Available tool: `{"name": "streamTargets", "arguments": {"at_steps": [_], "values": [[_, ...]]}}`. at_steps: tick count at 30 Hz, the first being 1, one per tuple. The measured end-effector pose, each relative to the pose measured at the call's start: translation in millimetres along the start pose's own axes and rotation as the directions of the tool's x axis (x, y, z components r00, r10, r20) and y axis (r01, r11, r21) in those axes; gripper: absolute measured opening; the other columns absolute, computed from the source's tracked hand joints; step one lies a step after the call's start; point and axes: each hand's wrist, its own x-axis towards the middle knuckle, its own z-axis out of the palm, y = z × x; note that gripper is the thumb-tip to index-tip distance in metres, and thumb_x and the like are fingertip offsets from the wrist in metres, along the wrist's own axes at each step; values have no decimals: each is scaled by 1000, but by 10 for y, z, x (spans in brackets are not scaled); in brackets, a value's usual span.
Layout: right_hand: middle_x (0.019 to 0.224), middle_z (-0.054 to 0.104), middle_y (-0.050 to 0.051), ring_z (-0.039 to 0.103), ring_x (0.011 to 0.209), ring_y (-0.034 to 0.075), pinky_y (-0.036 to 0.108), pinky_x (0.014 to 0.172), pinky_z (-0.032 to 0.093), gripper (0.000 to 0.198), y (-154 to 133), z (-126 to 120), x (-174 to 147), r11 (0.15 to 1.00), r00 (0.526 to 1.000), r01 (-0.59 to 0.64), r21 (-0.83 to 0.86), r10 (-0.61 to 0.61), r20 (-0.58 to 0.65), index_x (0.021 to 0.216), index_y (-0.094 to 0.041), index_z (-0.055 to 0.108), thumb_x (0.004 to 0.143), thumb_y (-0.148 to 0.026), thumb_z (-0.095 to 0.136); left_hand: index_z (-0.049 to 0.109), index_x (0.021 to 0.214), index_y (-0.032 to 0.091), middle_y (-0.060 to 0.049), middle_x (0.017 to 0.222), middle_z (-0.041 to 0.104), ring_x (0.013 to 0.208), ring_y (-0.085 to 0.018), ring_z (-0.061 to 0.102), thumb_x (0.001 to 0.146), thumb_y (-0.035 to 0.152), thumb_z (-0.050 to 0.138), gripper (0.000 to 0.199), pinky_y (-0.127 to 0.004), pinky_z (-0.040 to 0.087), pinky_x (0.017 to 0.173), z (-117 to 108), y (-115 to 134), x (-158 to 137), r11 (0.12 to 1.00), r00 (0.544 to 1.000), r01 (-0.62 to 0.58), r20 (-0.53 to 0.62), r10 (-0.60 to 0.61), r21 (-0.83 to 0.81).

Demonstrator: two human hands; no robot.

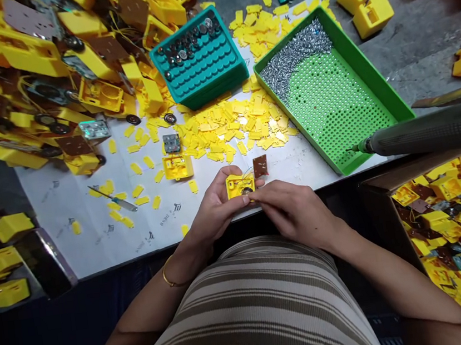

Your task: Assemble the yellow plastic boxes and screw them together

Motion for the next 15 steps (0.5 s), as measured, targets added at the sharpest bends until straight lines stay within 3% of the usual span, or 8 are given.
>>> {"name": "streamTargets", "arguments": {"at_steps": [3,5,6,8,11,13,15], "values": [[98,72,6,70,85,17,29,73,58,22,85,-29,4,981,975,-98,170,129,-183,107,-23,68,91,-20,54,45,97,22,-2,89,72,82,-17,70,67,18,80,46,-28,51,79,-10,12,-1,1000,1000,22,14,-23,18],[113,68,9,71,79,17,27,60,58,27,168,-47,53,929,919,-196,315,286,-271,114,-23,64,88,-26,59,45,98,21,-2,89,72,80,-16,71,68,17,79,46,-27,52,78,-14,8,-13,999,999,42,31,-42,25],[123,63,10,71,78,18,25,54,57,36,210,-53,90,888,899,-243,390,357,-252,121,-23,60,87,-30,62,45,98,21,-2,89,72,79,-16,71,68,17,79,45,-27,52,78,-16,3,-21,998,998,49,33,-50,27],[131,59,12,72,76,18,23,48,54,55,280,-61,178,793,895,-340,505,437,-85,133,-25,50,82,-37,68,46,99,21,-2,88,72,78,-15,72,68,17,79,45,-27,52,78,-19,-3,-37,998,998,53,33,-54,26],[105,69,9,71,72,16,23,54,56,58,341,-65,296,703,893,-417,577,434,116,126,-20,55,76,-43,74,47,98,20,-3,86,72,78,-16,72,68,18,79,44,-26,53,76,-31,6,-60,997,997,65,46,-67,45],[91,70,5,69,73,15,26,64,58,49,356,-72,338,705,901,-397,587,420,106,111,-18,64,71,-43,78,48,99,20,-3,86,72,77,-16,72,69,21,78,42,-25,54,73,-44,23,-74,993,996,80,32,-83,87],[87,69,4,68,72,15,29,69,58,39,357,-89,349,760,919,-354,545,391,52,100,-18,68,70,-41,79,48,99,20,-3,87,72,73,-16,71,72,24,76,39,-24,54,66,-54,38,-82,984,996,93,-3,-94,154]]}}
